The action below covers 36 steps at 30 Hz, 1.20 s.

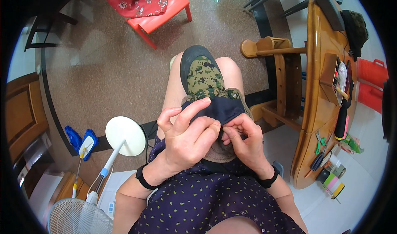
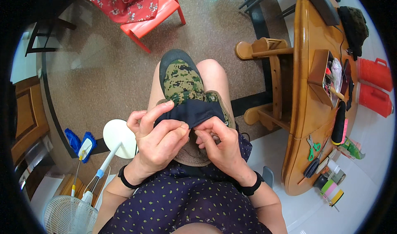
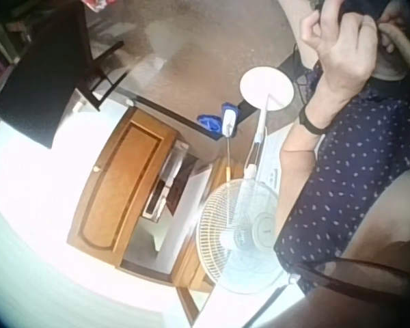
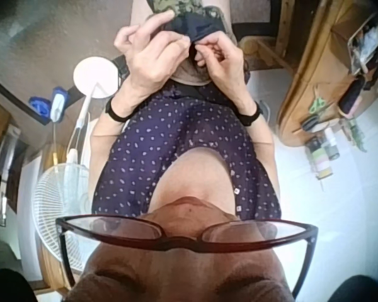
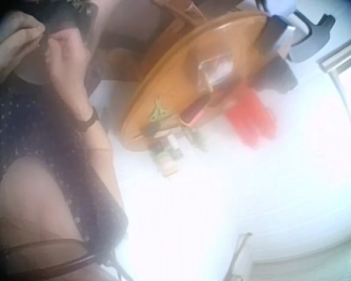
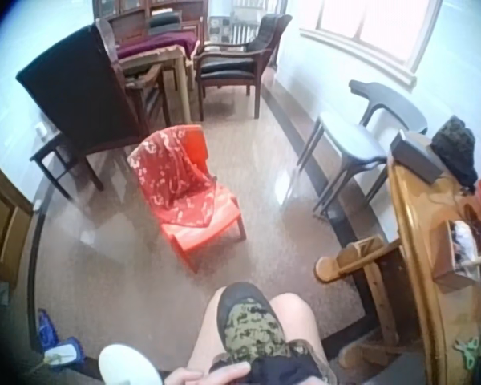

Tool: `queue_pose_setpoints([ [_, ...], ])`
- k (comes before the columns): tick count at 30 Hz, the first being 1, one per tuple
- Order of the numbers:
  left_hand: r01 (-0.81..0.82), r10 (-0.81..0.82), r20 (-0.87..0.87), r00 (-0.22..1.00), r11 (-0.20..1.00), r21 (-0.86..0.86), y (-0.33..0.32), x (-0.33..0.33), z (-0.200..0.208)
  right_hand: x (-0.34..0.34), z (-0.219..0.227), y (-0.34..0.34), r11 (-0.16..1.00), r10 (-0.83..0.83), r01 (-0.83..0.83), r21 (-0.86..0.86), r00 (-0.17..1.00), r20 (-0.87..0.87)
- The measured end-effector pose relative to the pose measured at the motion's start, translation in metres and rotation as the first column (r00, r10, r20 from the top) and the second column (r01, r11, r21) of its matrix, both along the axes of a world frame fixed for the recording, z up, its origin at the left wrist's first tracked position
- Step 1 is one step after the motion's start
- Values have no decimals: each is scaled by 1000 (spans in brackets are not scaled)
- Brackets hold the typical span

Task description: The recorder is attaching a black fabric gaiter or cover to a camouflage boot using binder clips.

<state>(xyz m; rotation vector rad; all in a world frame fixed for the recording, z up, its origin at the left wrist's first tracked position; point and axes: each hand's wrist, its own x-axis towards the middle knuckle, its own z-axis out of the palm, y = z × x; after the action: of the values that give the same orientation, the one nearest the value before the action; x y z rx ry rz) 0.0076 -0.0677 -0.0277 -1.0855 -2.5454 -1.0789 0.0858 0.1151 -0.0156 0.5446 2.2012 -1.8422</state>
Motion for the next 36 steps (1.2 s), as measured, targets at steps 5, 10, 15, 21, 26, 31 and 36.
queue_pose_setpoints([
  [5, -11, 10, 30, 1000, 1000, 24, 1, 1, 0, 1, -1, -1, 1000, -3, 3, -3, 1000, -6],
  [10, -26, 24, 53, 998, 999, 27, 4, 0, 0, 3, -4, 1, 1000, -13, 12, -20, 1000, -14],
  [15, -42, 40, 77, 996, 999, 25, 4, 0, 0, 4, -6, 0, 1000, -20, 20, -20, 999, -30],
  [21, -32, 32, 31, 999, 999, 15, 1, 2, -1, 4, -6, -2, 1000, -25, 25, -6, 999, -44],
  [26, -17, 17, 18, 1000, 1000, 1, 0, 5, 0, 5, -4, -3, 999, -39, 39, -2, 998, -44],
  [31, 7, -7, -8, 1000, 1000, -19, -1, 5, -2, 5, -2, -3, 999, -32, 32, -15, 999, -27],
  [36, 33, -33, -16, 999, 999, -30, 0, 5, 3, 3, 2, -4, 998, -43, 43, -35, 999, 1],
])
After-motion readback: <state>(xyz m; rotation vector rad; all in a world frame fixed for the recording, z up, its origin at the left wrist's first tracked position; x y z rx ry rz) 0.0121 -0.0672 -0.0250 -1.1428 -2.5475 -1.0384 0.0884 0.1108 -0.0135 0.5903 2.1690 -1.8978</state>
